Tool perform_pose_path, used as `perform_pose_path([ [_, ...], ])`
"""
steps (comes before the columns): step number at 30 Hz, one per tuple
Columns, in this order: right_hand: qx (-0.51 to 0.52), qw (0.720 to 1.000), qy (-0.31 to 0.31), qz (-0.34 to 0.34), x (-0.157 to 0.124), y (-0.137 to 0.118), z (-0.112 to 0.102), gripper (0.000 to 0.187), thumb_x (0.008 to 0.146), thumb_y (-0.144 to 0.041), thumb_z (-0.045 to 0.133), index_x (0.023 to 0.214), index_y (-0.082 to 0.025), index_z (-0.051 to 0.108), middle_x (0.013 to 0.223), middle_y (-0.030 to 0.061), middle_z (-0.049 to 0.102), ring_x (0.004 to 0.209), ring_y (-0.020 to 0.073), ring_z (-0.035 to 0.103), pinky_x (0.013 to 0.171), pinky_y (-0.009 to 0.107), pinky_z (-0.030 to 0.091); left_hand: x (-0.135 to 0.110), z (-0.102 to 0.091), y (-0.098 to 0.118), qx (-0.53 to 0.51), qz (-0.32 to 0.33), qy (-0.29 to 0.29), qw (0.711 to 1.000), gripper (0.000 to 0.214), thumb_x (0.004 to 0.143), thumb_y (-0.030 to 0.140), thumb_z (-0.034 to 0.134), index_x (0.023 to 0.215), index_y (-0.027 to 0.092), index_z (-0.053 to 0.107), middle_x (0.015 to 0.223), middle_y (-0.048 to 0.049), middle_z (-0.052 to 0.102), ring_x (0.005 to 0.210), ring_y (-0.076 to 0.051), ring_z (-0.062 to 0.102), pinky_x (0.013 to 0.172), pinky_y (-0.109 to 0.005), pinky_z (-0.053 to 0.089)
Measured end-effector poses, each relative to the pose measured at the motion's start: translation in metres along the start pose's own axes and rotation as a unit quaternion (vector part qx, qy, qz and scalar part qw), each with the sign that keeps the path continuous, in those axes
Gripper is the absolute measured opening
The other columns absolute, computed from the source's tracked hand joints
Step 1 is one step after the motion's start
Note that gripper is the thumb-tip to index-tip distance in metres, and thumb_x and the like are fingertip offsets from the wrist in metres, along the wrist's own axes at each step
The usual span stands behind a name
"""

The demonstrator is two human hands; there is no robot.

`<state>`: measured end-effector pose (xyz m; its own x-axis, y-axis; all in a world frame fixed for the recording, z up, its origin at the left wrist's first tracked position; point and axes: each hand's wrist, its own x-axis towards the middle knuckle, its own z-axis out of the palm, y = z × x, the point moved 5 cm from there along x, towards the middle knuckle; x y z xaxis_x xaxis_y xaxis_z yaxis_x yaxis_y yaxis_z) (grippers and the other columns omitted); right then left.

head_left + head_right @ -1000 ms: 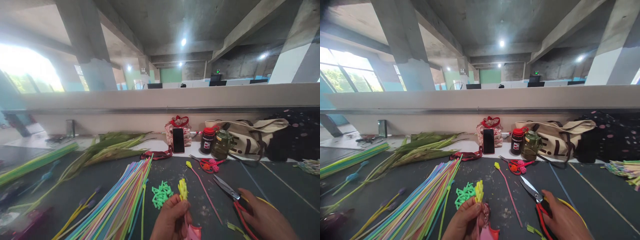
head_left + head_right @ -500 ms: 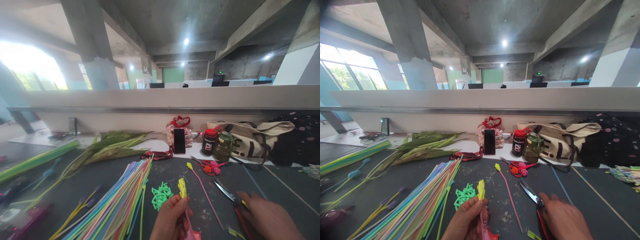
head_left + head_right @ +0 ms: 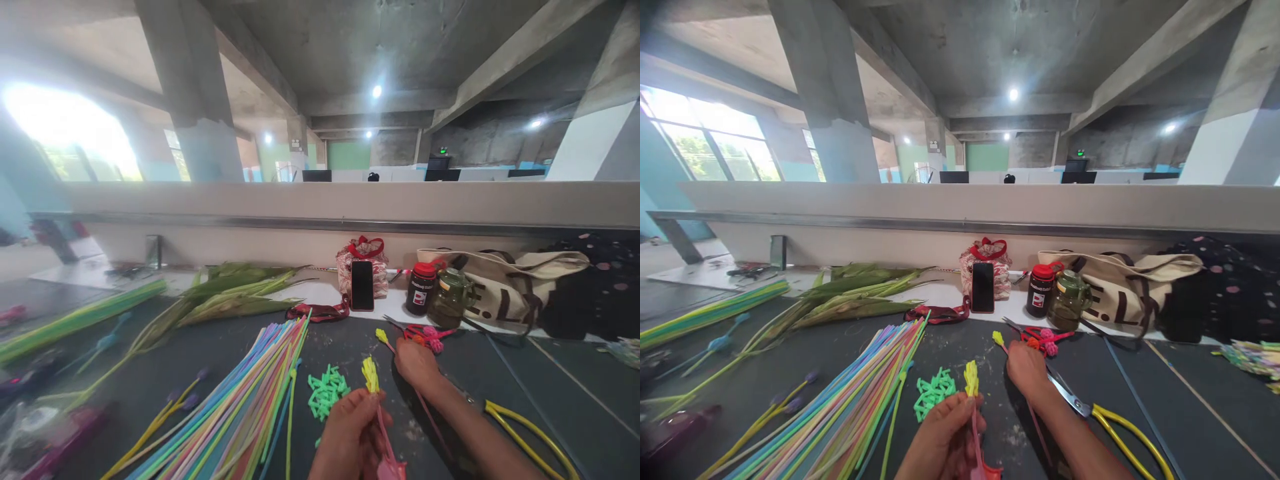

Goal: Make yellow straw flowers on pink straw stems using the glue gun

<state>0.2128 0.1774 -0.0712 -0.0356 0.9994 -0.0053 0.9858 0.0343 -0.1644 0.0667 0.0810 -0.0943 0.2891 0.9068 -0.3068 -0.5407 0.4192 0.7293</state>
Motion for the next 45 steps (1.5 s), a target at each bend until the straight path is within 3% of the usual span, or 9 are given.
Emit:
perform_pose_path([
  [6,0.186,0.982,0.003,-0.010,-0.011,0.030,-0.018,0.018,0.087,-0.029,0.054,0.081,-0.014,0.060,0.079,-0.0002,0.063,0.071,0.0145,0.060,0.066,0.032,0.049,0.006,0.009,0.005,0.042,-0.013,0.035,0.998,0.036,0.055,0.043,0.072,0.066,0.014,0.056,0.048,0.0004,0.059,0.030,-0.005,0.042,0.030,-0.016,0.022],
  [11,0.369,0.929,0.009,-0.004,-0.046,0.051,-0.032,0.021,0.080,-0.027,0.043,0.062,-0.019,0.049,0.050,-0.0081,0.044,0.048,0.0107,0.047,0.046,0.022,0.034,0.020,0.030,0.012,0.101,-0.016,0.023,0.995,0.030,0.060,0.039,0.070,0.067,0.013,0.057,0.051,0.0022,0.058,0.033,-0.003,0.041,0.032,-0.016,0.025],
  [16,0.482,0.876,-0.008,0.024,-0.068,0.058,-0.023,0.017,0.072,-0.035,0.044,0.062,-0.020,0.046,0.048,-0.0095,0.038,0.042,0.0089,0.037,0.042,0.021,0.029,0.051,0.042,0.005,0.173,-0.026,0.020,0.984,0.017,0.072,0.028,0.063,0.070,0.012,0.056,0.059,0.0012,0.058,0.041,-0.004,0.045,0.036,-0.015,0.030],
  [21,0.526,0.849,-0.002,0.041,-0.066,0.063,-0.009,0.014,0.069,-0.032,0.044,0.061,-0.021,0.044,0.044,-0.0107,0.035,0.039,0.0077,0.034,0.040,0.020,0.024,0.078,0.043,0.000,0.280,-0.055,0.032,0.958,0.016,0.083,0.027,0.053,0.086,0.012,0.058,0.077,-0.0003,0.060,0.059,-0.008,0.055,0.052,-0.022,0.046],
  [26,0.531,0.846,-0.007,0.042,-0.061,0.062,0.001,0.017,0.075,-0.023,0.051,0.060,-0.019,0.046,0.043,-0.0121,0.033,0.036,0.0058,0.031,0.039,0.019,0.022,0.096,0.041,-0.001,0.386,-0.074,0.061,0.917,0.031,0.084,0.032,0.051,0.111,0.016,0.052,0.110,-0.0073,0.057,0.091,-0.019,0.058,0.076,-0.040,0.050],
  [31,0.520,0.853,-0.010,0.052,-0.058,0.065,0.007,0.028,0.086,-0.028,0.053,0.060,-0.016,0.049,0.045,-0.0118,0.037,0.034,0.0052,0.035,0.037,0.019,0.028,0.108,0.043,-0.006,0.462,-0.102,0.079,0.877,0.032,0.084,0.032,0.052,0.112,0.016,0.052,0.112,-0.0075,0.056,0.093,-0.020,0.057,0.078,-0.041,0.049],
  [36,0.512,0.858,-0.003,0.049,-0.057,0.069,0.009,0.028,0.088,-0.029,0.052,0.064,-0.015,0.052,0.048,-0.0108,0.041,0.037,0.0050,0.039,0.038,0.018,0.033,0.112,0.048,-0.003,0.509,-0.120,0.089,0.848,0.032,0.084,0.032,0.051,0.112,0.017,0.053,0.113,-0.0073,0.056,0.094,-0.020,0.057,0.078,-0.041,0.049],
  [41,0.502,0.864,0.008,0.048,-0.056,0.070,0.010,0.029,0.087,-0.029,0.053,0.063,-0.015,0.052,0.050,-0.0100,0.043,0.038,0.0051,0.040,0.039,0.018,0.034,0.113,0.054,-0.001,0.527,-0.116,0.089,0.837,0.032,0.084,0.032,0.052,0.112,0.016,0.052,0.112,-0.0073,0.056,0.093,-0.020,0.057,0.078,-0.040,0.049],
  [45,0.501,0.864,0.019,0.046,-0.057,0.071,0.007,0.028,0.087,-0.030,0.053,0.063,-0.015,0.052,0.050,-0.0101,0.042,0.038,0.0053,0.040,0.039,0.019,0.033,0.111,0.056,0.002,0.515,-0.097,0.085,0.847,0.032,0.084,0.032,0.052,0.112,0.016,0.052,0.111,-0.0074,0.057,0.093,-0.020,0.058,0.077,-0.040,0.049],
])
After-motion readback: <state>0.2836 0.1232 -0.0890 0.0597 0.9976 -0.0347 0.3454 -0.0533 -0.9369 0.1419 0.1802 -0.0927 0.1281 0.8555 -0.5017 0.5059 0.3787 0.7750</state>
